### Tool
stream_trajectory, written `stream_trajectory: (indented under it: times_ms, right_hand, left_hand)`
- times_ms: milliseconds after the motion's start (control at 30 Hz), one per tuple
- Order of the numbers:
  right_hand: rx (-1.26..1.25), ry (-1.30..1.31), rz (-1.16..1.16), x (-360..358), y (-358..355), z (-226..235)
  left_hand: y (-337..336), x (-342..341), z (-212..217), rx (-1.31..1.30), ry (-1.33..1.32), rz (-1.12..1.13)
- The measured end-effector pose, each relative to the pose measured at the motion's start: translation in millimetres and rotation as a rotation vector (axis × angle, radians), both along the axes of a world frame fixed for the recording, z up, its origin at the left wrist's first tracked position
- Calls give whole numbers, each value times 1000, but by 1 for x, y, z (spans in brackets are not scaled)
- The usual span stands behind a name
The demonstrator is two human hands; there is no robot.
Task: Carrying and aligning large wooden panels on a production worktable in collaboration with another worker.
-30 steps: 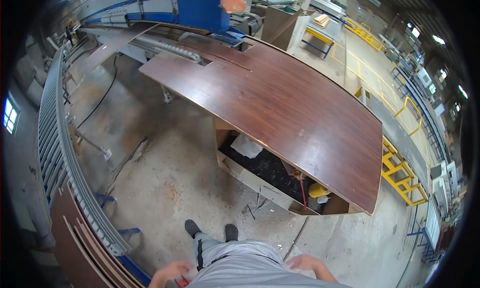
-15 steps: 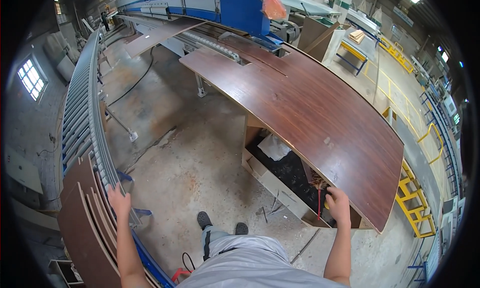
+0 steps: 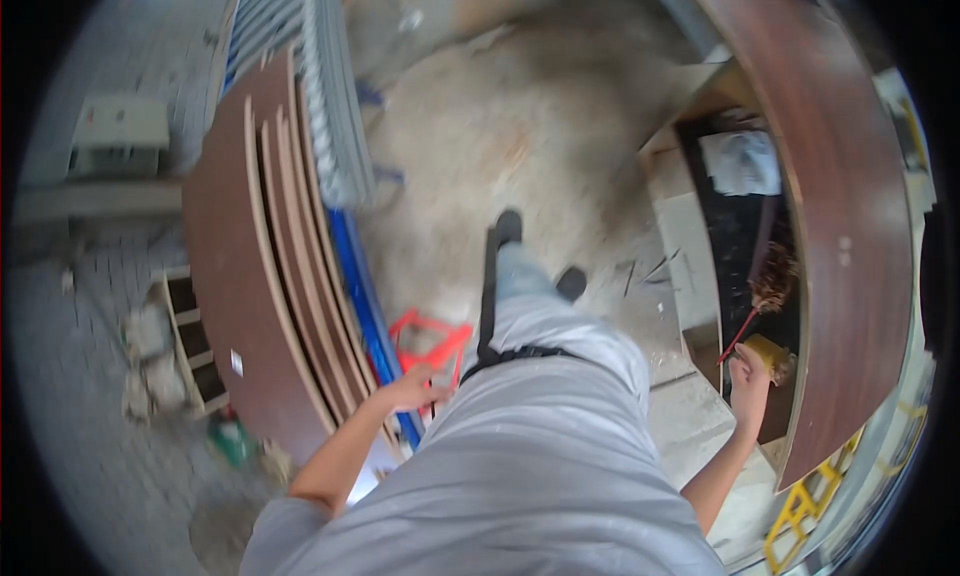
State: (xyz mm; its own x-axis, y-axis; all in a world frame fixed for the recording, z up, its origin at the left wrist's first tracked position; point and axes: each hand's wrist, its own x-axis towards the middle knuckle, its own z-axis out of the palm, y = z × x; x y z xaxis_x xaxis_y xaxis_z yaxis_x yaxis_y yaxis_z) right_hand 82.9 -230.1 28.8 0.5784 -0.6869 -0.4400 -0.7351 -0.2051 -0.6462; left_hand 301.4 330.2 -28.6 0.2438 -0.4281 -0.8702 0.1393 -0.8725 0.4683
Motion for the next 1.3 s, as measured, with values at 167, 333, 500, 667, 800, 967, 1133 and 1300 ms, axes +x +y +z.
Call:
stream_trajectory:
  times_ms: [167,333,500,667,800,967,1133,1300]
  right_hand:
    - [160,208,188,-13,27,-50]
    - [178,289,415,10,28,-59]
    - [175,313,426,22,24,-58]
    - [210,316,420,6,30,-68]
    - [224,342,373,-15,43,-88]
    - [198,387,394,-21,55,-117]
    - [154,276,337,12,53,-125]
    - [140,169,304,45,47,-110]
  left_hand:
    - [26,-42,30,-65,-152,498]
    - [51,-35,100,-32,49,450]
    - [37,-65,143,-327,631,-169]
    - [5,-126,123,-341,649,-190]
    - [13,-147,104,-280,645,-83]
    - [31,-150,85,-201,684,-32]
    - [51,-146,67,-142,721,25]
    - [61,-119,50,-131,794,90]
